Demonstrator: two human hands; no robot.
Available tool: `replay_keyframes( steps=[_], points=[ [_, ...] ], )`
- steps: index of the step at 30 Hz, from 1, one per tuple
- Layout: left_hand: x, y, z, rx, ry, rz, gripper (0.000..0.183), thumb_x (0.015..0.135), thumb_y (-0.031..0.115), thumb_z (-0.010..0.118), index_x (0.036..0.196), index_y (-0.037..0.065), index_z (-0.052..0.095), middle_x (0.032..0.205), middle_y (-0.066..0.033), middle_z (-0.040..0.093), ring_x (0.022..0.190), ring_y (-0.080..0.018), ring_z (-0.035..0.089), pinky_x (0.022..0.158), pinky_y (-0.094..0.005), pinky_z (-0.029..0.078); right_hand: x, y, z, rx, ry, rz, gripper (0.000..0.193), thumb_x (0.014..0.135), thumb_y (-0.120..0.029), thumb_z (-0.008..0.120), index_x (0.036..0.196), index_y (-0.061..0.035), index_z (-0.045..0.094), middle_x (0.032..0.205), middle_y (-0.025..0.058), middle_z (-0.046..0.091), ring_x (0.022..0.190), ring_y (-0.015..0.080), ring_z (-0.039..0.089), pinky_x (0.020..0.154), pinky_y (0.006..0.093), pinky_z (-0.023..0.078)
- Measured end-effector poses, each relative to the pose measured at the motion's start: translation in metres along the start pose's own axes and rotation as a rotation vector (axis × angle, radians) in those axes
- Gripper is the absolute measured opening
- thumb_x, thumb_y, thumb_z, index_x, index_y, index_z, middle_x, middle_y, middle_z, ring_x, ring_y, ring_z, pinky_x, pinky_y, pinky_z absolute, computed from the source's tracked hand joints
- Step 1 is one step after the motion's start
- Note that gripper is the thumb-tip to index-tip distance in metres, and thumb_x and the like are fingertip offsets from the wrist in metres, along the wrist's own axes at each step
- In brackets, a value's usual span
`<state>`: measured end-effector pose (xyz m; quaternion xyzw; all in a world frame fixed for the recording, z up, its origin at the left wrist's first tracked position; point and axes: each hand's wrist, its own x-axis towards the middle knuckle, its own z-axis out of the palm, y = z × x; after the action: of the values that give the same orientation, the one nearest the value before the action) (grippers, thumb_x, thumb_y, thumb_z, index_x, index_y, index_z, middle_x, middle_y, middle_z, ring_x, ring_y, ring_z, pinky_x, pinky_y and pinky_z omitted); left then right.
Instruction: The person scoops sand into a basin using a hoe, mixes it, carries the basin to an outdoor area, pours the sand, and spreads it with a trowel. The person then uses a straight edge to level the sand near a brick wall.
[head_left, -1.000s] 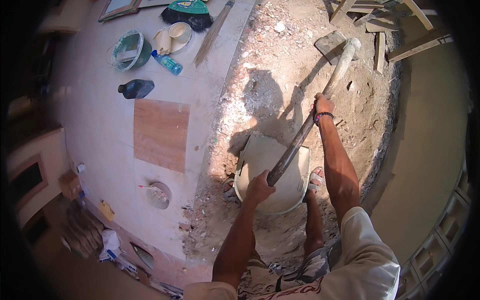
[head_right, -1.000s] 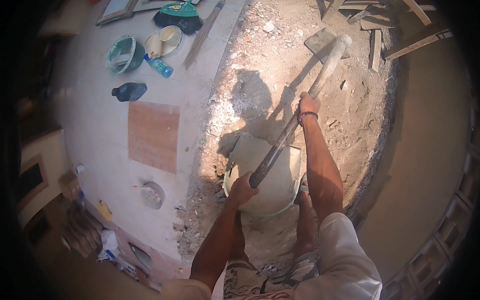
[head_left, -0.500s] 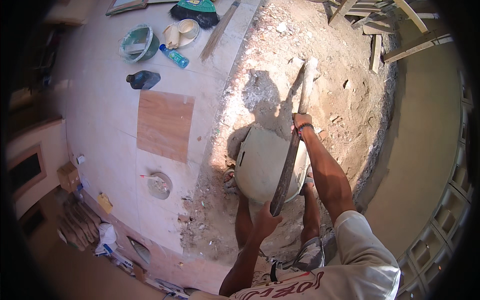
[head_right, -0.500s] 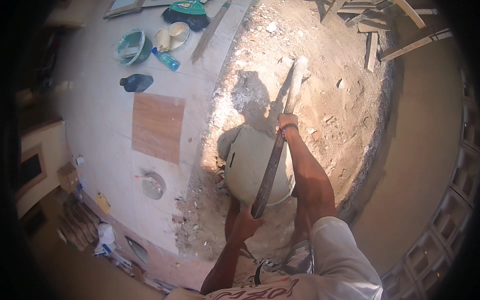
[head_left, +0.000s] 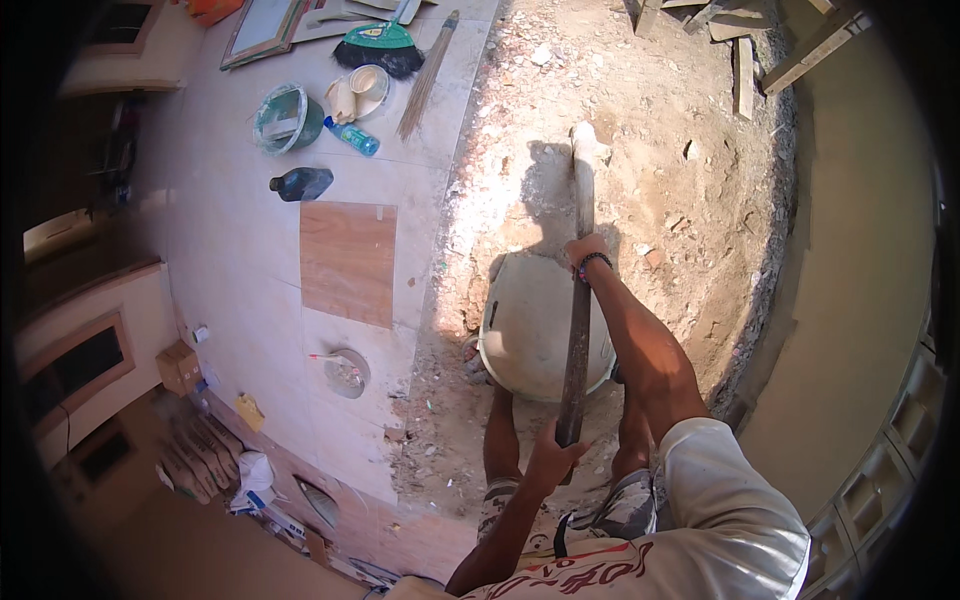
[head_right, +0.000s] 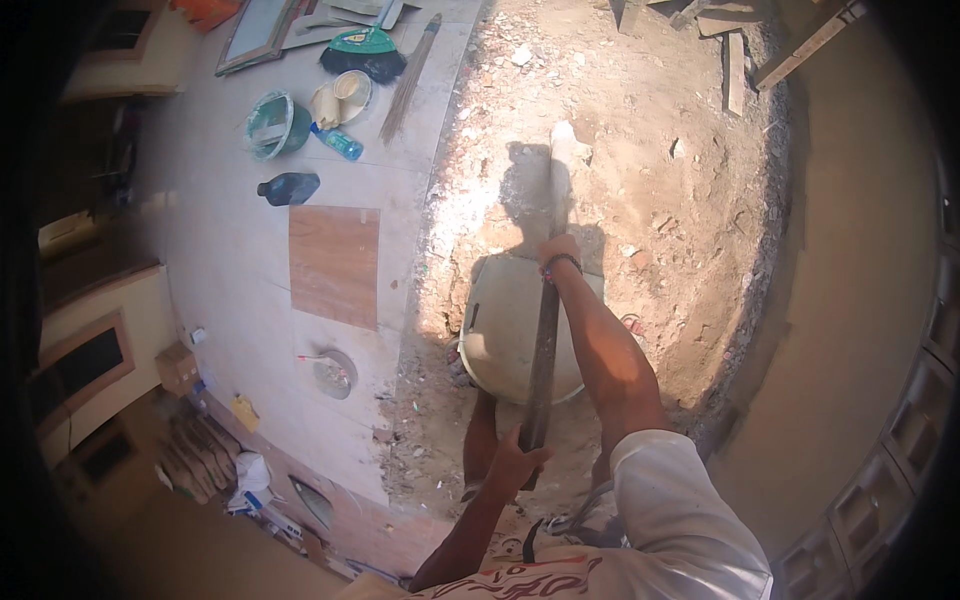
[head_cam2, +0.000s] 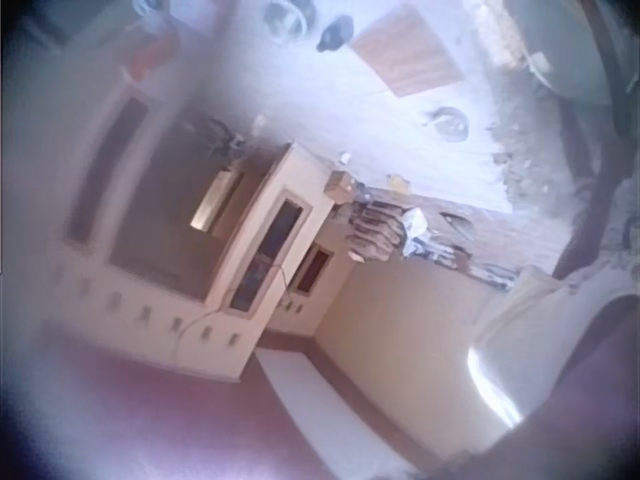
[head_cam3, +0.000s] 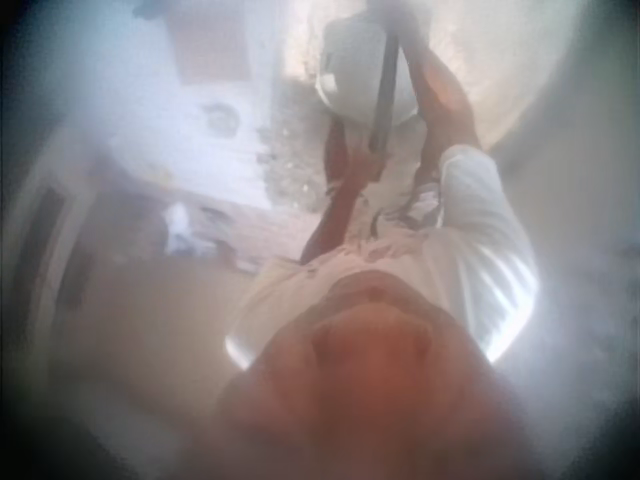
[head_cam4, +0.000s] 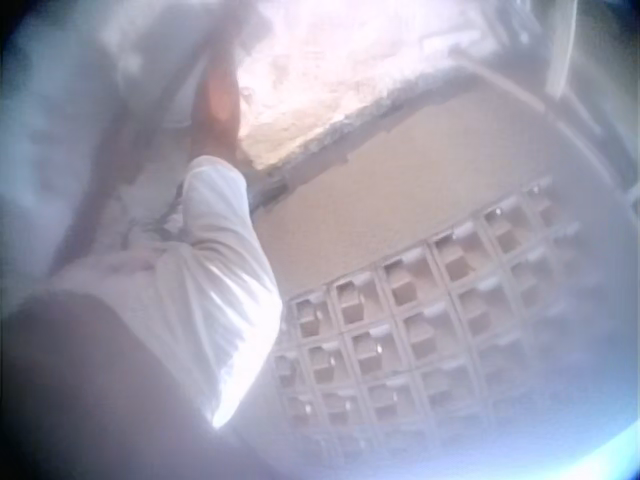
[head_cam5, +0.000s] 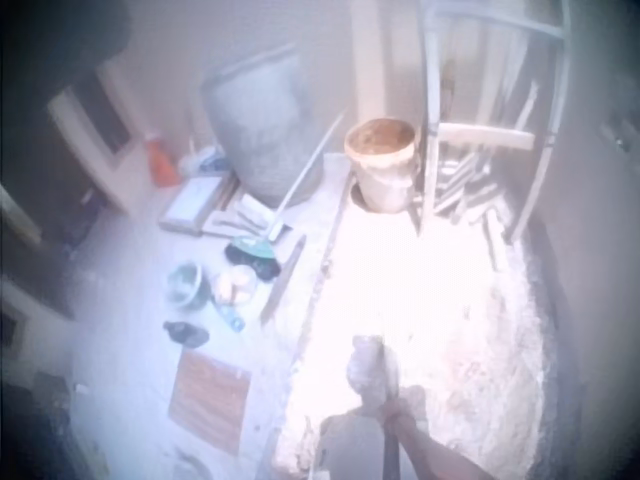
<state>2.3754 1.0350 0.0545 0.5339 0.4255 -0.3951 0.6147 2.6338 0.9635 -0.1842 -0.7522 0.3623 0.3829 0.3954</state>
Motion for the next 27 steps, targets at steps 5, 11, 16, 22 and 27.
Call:
replay_keyframes(
  steps=[5, 11, 16, 22, 27],
  points=[
    [-0.016, -0.029, -0.001, 0.190, 0.047, -0.018, 0.046, 0.073, 0.018, 0.071, 0.106, -0.003, 0.048, 0.073, -0.0069, 0.055, 0.060, -0.0142, 0.055, 0.056, -0.0299, 0.046, -0.023, 0.033, 0.008, 0.174, -0.022, 0.077, 0.016, 0.075, -0.011, 0.057, 0.073, 0.0048, 0.055, 0.055, 0.0109, 0.052, 0.042, 0.0232, 0.054, 0.037, 0.0397, 0.046],
    [-0.046, -0.030, -0.006, 0.401, 0.074, -0.004, 0.049, 0.074, 0.025, 0.070, 0.107, -0.003, 0.047, 0.078, -0.0142, 0.059, 0.067, -0.0241, 0.061, 0.062, -0.0364, 0.047, -0.034, 0.060, 0.001, 0.313, -0.053, 0.027, 0.015, 0.073, -0.009, 0.059, 0.067, 0.0024, 0.052, 0.054, 0.0101, 0.050, 0.040, 0.0224, 0.053, 0.036, 0.0390, 0.045],
    [-0.141, -0.103, -0.054, 0.588, 0.070, -0.053, 0.051, 0.073, 0.028, 0.069, 0.110, 0.001, 0.047, 0.084, -0.0202, 0.061, 0.080, -0.0329, 0.062, 0.070, -0.0407, 0.047, -0.140, 0.156, 0.050, 0.390, -0.154, 0.169, 0.020, 0.069, -0.009, 0.059, 0.076, 0.0087, 0.054, 0.062, 0.0139, 0.058, 0.045, 0.0249, 0.058, 0.037, 0.0375, 0.046],
    [-0.154, -0.135, -0.107, 0.797, 0.098, -0.139, 0.053, 0.072, 0.033, 0.067, 0.114, 0.006, 0.050, 0.084, -0.0215, 0.064, 0.081, -0.0363, 0.063, 0.072, -0.0408, 0.049, -0.191, 0.169, 0.052, 0.752, -0.151, 0.274, 0.025, 0.073, -0.005, 0.056, 0.094, 0.0001, 0.044, 0.060, 0.0085, 0.048, 0.041, 0.0222, 0.051, 0.036, 0.0372, 0.043],
    [0.006, -0.083, -0.105, 0.707, 0.045, 0.218, 0.056, 0.072, 0.029, 0.067, 0.120, 0.006, 0.049, 0.090, -0.0235, 0.063, 0.086, -0.0364, 0.062, 0.076, -0.0414, 0.048, -0.096, 0.089, -0.022, 1.099, -0.077, -0.133, 0.013, 0.078, -0.009, 0.058, 0.084, -0.0027, 0.048, 0.058, 0.0060, 0.048, 0.043, 0.0180, 0.051, 0.038, 0.0315, 0.045]
  ],
)
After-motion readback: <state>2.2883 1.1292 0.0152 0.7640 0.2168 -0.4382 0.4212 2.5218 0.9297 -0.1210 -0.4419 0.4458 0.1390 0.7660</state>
